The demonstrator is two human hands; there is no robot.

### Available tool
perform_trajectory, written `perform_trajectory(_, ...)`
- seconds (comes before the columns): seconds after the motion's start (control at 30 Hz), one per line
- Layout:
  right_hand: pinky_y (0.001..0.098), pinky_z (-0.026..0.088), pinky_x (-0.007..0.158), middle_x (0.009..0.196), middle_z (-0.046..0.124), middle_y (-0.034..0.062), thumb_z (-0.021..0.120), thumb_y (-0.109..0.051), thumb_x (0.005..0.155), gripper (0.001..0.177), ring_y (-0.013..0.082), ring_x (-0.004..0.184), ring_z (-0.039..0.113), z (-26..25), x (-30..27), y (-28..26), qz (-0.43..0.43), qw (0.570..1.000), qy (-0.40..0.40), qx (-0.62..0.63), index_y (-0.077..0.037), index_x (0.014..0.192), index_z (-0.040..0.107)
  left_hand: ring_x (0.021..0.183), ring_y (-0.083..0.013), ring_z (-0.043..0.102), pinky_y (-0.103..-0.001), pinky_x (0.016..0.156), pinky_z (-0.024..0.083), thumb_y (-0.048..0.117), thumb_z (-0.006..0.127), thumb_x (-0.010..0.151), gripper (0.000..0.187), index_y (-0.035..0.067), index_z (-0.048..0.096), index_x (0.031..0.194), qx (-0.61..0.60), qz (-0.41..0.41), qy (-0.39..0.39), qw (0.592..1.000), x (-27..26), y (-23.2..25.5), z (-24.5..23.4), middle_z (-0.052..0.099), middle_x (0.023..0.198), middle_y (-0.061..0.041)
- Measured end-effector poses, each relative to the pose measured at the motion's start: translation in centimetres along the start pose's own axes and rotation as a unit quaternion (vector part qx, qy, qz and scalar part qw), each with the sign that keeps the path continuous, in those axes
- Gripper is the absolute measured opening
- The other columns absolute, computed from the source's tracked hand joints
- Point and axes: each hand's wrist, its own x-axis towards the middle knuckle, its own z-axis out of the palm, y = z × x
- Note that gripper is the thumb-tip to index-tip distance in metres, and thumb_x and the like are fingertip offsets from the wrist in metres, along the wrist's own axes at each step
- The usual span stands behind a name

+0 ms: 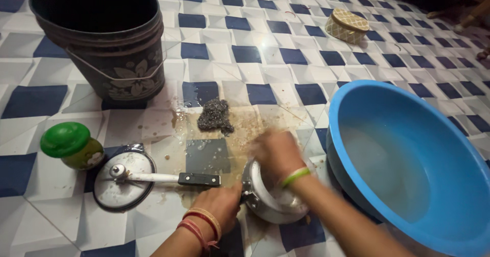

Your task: The person scrubs the inside and outside of a small metal pressure cooker using a steel wool pad. They repeatedly rotate the cooker to clean all surfaces, including the handle and lid, while sitting on a tiled floor.

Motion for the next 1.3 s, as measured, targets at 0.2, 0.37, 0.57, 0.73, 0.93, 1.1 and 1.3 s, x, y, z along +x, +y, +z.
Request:
perform_trajectory(0.2,0.0509,0.05,0.079,0.077,0.076,0.0061,0.067,-0.032,0.077,0.022,0.0302,0.08,0.071,1.7,0.0,1.7,-0.074,0.988,0.016,-0.135,-0.018,0.071,0.083,0.091,-0.0392,0.071,-0.051,0.079,0.057,0.012,0.068,0.085,0.036,0.009,0.055,0.118,0.01,0.016,0.009,1.0,0.1,-0.2,0.5,0.072,0.093,-0.017)
perform_trajectory(0.37,0.0425,0.054,0.09,0.087,0.079,0.0098,0.045,-0.054,0.099,0.054,0.0305,0.092,0.076,0.8,2.4,3.6,0.293,0.924,-0.245,-0.018,-0.015,0.087,0.079,0.088,-0.0401,0.071,-0.052,0.078,0.056,0.021,0.066,0.092,0.03,0.011,0.056,0.118,0.024,0.03,0.013,0.999,0.5,-0.4,0.2,0.073,0.092,-0.017)
perform_trajectory(0.57,0.0472,0.053,0.089,0.095,0.077,0.0154,0.053,-0.048,0.096,0.044,0.0317,0.098,0.071,4.1,1.2,0.8,-0.048,0.949,-0.238,-0.202,-0.015,0.088,0.08,0.09,-0.0393,0.071,-0.051,0.079,0.056,0.035,0.068,0.091,0.031,0.01,0.061,0.109,0.03,0.04,0.024,0.998,0.3,-1.1,0.1,0.073,0.093,-0.017)
perform_trajectory(0.73,0.043,0.06,0.086,0.097,0.081,0.0144,0.051,-0.042,0.092,0.037,0.0329,0.091,0.078,1.0,4.2,5.3,0.275,0.898,-0.343,0.033,-0.021,0.103,0.079,0.091,-0.0389,0.071,-0.049,0.079,0.057,0.055,0.063,0.096,0.051,0.007,0.057,0.112,0.016,0.012,-0.006,1.0,0.0,-0.2,-0.8,0.072,0.092,-0.017)
perform_trajectory(0.93,0.0427,0.055,0.091,0.105,0.077,0.008,0.058,-0.043,0.088,0.032,0.0295,0.1,0.071,3.5,2.0,1.7,0.101,0.943,-0.268,-0.17,-0.027,0.105,0.08,0.092,-0.0381,0.071,-0.05,0.079,0.057,0.045,0.065,0.093,0.041,0.009,0.06,0.11,0.023,0.013,0.01,1.0,-0.4,0.8,-1.8,0.072,0.096,-0.017)
perform_trajectory(1.1,0.0407,0.056,0.09,0.101,0.079,0.0044,0.06,-0.045,0.083,0.034,0.027,0.094,0.074,2.7,0.6,1.7,0.184,0.951,-0.238,-0.074,-0.03,0.102,0.084,0.094,-0.0378,0.071,-0.049,0.083,0.056,0.051,0.063,0.094,0.042,0.01,0.064,0.105,0.006,-0.006,0.007,1.0,-0.9,1.0,-1.9,0.073,0.095,-0.017)
perform_trajectory(1.3,0.0445,0.057,0.084,0.093,0.079,0.0151,0.058,-0.05,0.09,0.044,0.0332,0.088,0.075,0.5,1.8,6.7,0.285,0.934,-0.216,0.001,-0.014,0.097,0.081,0.092,-0.0388,0.07,-0.05,0.081,0.056,0.052,0.062,0.095,0.043,0.009,0.064,0.104,0.017,0.006,0.012,1.0,-0.9,1.4,-2.5,0.073,0.092,-0.018)
